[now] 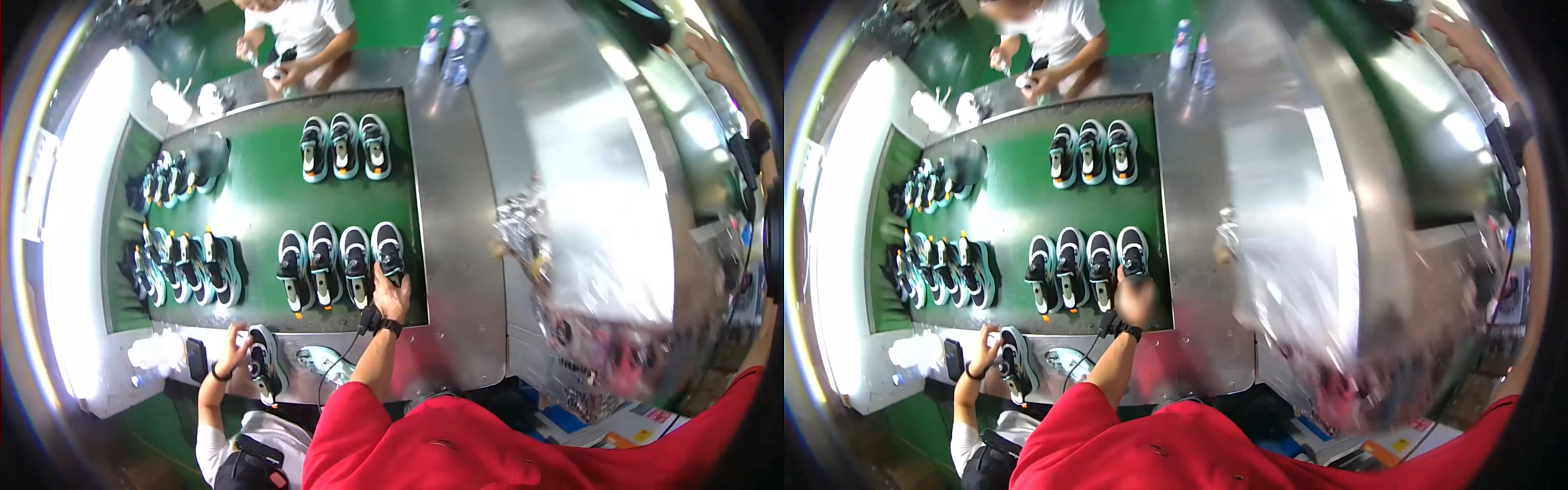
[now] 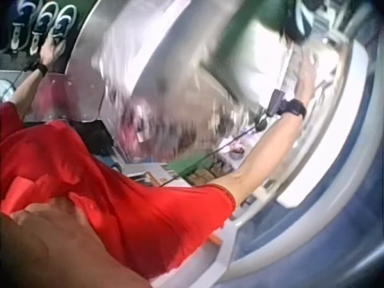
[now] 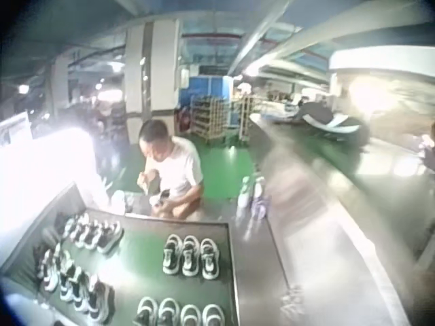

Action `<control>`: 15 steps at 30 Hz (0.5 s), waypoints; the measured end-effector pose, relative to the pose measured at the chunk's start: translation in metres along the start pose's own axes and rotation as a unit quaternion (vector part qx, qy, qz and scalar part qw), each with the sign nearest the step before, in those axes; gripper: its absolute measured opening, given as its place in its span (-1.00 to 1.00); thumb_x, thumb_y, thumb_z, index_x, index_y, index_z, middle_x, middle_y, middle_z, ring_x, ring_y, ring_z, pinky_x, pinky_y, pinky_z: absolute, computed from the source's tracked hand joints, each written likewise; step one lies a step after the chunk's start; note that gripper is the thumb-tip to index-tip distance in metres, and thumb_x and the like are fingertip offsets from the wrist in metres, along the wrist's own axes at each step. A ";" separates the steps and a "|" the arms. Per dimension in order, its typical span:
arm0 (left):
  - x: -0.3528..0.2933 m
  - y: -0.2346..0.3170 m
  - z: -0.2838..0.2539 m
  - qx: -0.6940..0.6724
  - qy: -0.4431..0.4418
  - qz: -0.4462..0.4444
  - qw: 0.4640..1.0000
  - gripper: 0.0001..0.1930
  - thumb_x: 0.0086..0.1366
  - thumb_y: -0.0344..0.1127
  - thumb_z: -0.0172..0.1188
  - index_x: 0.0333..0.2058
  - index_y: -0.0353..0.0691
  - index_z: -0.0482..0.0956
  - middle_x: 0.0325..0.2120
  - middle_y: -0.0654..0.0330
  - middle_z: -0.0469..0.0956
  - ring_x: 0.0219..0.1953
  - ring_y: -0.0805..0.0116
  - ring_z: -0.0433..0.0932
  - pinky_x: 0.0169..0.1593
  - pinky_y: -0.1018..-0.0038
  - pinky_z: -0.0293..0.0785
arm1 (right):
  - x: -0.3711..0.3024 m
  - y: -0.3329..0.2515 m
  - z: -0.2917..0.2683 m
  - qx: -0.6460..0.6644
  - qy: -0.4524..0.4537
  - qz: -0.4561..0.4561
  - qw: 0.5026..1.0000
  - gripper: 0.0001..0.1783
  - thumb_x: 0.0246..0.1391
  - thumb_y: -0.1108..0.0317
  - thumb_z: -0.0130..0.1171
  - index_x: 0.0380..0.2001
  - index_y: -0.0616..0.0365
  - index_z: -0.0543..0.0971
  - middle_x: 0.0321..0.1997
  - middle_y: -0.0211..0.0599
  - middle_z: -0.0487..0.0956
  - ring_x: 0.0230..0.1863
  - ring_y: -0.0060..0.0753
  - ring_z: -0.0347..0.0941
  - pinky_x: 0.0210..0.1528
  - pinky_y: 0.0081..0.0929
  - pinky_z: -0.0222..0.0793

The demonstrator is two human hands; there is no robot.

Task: Placing shoes into a machine for lasting or sole attachment and sorting shoes on a conveyor.

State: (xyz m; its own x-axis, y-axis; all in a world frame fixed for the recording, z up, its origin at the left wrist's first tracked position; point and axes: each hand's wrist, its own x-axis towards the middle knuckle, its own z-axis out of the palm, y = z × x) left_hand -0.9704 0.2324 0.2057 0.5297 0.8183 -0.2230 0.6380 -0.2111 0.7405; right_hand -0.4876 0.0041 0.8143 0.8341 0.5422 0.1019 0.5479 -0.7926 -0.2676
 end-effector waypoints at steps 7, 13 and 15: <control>0.001 -0.004 0.001 -0.084 -0.024 0.032 0.996 -0.18 0.06 -0.17 0.37 0.27 -0.12 0.16 -0.07 -0.21 0.52 -0.09 -0.24 0.54 -0.04 0.15 0.47 | 0.030 -0.056 0.052 0.033 -0.049 0.041 0.997 -0.31 -0.14 0.19 0.31 0.11 0.17 0.40 -0.02 -0.06 0.53 -0.07 -0.07 0.49 0.00 -0.13 0.34; -0.012 0.010 -0.019 -0.080 -0.111 0.037 0.990 -0.08 0.03 -0.11 0.43 0.29 -0.23 0.10 0.01 -0.16 0.48 0.04 -0.12 0.49 0.12 0.21 0.36 | -0.053 -0.076 0.047 -0.020 0.143 -0.123 0.982 -0.36 -0.27 0.18 0.35 -0.05 0.26 0.53 -0.19 -0.07 0.60 -0.18 -0.21 0.53 -0.12 -0.30 0.46; -0.036 0.043 -0.032 -0.058 -0.026 0.172 0.983 -0.13 0.09 -0.18 0.39 0.25 -0.42 0.11 0.12 -0.19 0.35 0.20 -0.07 0.29 0.28 0.23 0.13 | -0.099 -0.074 0.008 -0.246 0.247 -0.250 0.903 -0.29 -0.33 0.16 0.38 -0.02 0.22 0.51 -0.12 -0.07 0.56 -0.08 -0.17 0.47 0.05 -0.20 0.37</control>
State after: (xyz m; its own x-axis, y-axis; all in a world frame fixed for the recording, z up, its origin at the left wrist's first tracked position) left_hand -0.9799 0.2109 0.2658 0.7327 0.6801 0.0232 0.3496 -0.4055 0.8446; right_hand -0.6114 0.0115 0.8167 0.3353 0.7713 0.5409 0.7247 -0.5780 0.3750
